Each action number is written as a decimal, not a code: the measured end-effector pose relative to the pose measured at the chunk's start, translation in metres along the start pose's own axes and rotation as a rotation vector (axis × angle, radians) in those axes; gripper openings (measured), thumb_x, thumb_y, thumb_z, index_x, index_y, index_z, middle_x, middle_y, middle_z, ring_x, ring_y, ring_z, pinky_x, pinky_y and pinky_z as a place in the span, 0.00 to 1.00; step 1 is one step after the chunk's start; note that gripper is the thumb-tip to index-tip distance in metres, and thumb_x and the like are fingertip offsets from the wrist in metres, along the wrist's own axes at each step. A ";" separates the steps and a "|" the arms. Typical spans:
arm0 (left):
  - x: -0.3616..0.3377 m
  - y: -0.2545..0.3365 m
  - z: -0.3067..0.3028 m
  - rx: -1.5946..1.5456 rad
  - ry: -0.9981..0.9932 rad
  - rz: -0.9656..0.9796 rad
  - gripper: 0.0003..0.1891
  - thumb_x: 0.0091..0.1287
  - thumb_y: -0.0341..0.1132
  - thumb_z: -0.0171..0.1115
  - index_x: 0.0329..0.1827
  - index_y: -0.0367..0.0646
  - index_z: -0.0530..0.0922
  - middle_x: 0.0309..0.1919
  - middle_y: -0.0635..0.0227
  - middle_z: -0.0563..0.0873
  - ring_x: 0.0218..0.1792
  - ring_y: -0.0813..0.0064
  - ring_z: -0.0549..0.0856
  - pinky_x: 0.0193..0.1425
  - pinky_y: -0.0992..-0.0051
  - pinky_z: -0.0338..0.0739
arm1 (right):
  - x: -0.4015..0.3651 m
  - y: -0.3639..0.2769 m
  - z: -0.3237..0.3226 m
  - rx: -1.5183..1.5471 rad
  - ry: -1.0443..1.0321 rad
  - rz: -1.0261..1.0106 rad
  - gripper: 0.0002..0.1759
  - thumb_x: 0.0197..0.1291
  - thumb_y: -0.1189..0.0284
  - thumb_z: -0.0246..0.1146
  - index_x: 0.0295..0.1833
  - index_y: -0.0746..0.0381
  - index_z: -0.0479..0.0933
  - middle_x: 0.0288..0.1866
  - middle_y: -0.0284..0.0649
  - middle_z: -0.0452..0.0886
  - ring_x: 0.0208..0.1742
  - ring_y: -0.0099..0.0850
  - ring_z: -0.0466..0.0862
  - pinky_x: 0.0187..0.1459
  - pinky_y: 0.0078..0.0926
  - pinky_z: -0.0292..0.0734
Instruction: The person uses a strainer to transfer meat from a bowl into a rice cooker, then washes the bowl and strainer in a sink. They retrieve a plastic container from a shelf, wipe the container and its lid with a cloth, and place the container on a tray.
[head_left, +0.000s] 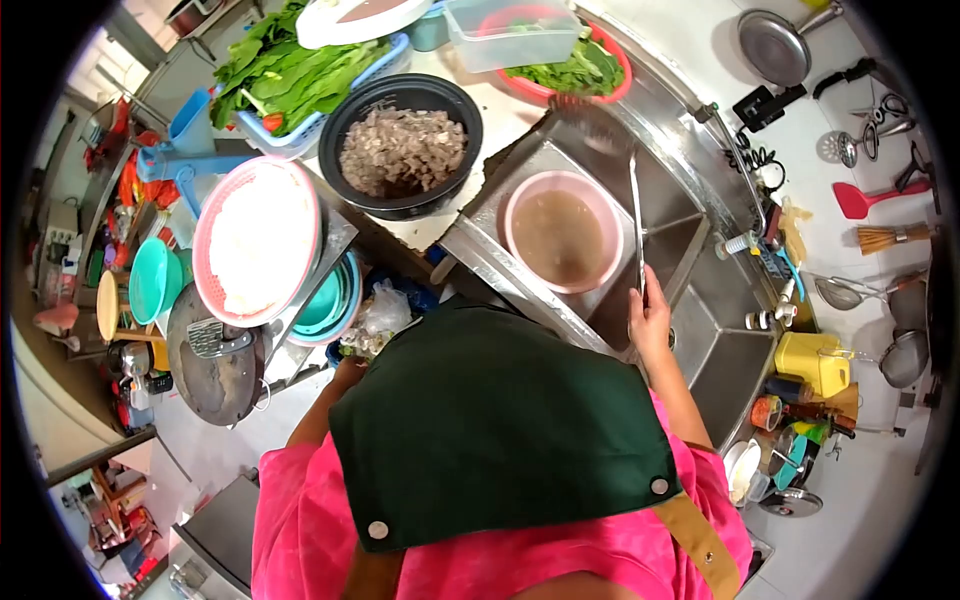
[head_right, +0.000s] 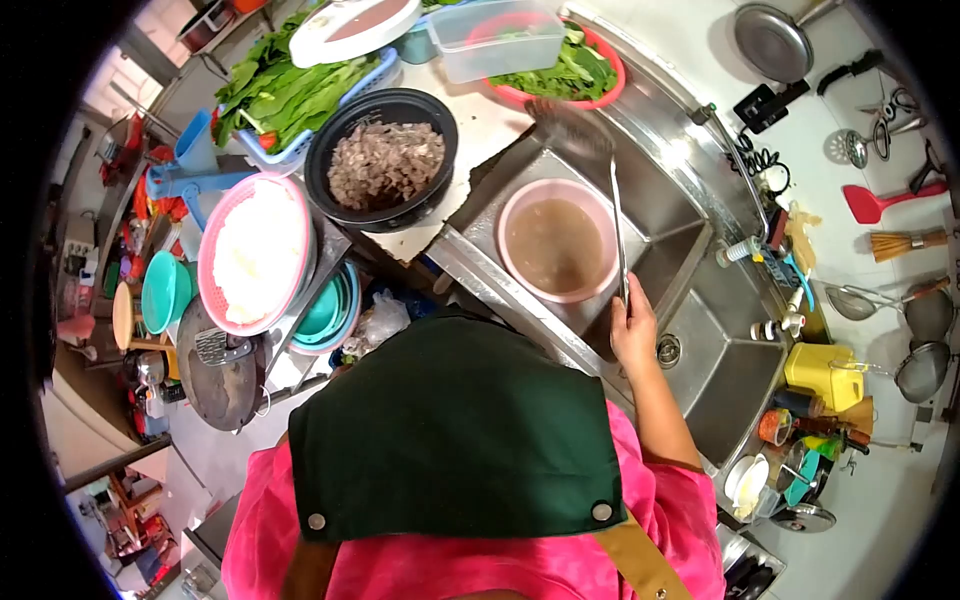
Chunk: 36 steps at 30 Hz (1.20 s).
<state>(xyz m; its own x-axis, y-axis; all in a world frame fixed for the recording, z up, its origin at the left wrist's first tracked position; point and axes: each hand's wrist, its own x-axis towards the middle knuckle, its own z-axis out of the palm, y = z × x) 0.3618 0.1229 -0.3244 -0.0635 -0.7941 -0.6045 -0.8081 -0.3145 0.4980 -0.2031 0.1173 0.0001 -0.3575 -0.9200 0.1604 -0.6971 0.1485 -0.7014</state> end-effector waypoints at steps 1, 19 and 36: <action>0.001 -0.003 0.003 0.006 -0.010 0.005 0.16 0.49 0.42 0.59 0.36 0.39 0.79 0.35 0.55 0.82 0.38 0.60 0.81 0.44 0.67 0.73 | -0.003 0.006 -0.006 -0.069 -0.024 0.013 0.23 0.53 0.77 0.54 0.57 0.64 0.64 0.52 0.52 0.71 0.52 0.43 0.73 0.52 0.30 0.67; -0.008 0.073 -0.038 0.000 -0.070 0.113 0.16 0.50 0.43 0.61 0.34 0.39 0.78 0.31 0.58 0.83 0.36 0.64 0.82 0.41 0.70 0.74 | 0.059 0.163 0.065 0.030 -0.589 0.848 0.13 0.57 0.70 0.47 0.45 0.65 0.69 0.21 0.45 0.74 0.21 0.34 0.78 0.21 0.35 0.74; -0.005 0.055 -0.028 0.003 -0.067 0.113 0.12 0.51 0.37 0.59 0.34 0.39 0.78 0.30 0.58 0.83 0.34 0.65 0.82 0.38 0.70 0.74 | 0.036 0.134 0.089 0.979 -0.736 1.198 0.08 0.62 0.67 0.49 0.37 0.61 0.69 0.21 0.33 0.69 0.15 0.17 0.66 0.12 0.13 0.63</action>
<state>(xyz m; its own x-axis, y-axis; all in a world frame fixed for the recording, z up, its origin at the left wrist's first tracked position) 0.3335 0.0951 -0.2766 -0.1927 -0.7880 -0.5848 -0.7953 -0.2237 0.5635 -0.2541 0.0717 -0.1498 0.1784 -0.4707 -0.8640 0.4377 0.8245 -0.3588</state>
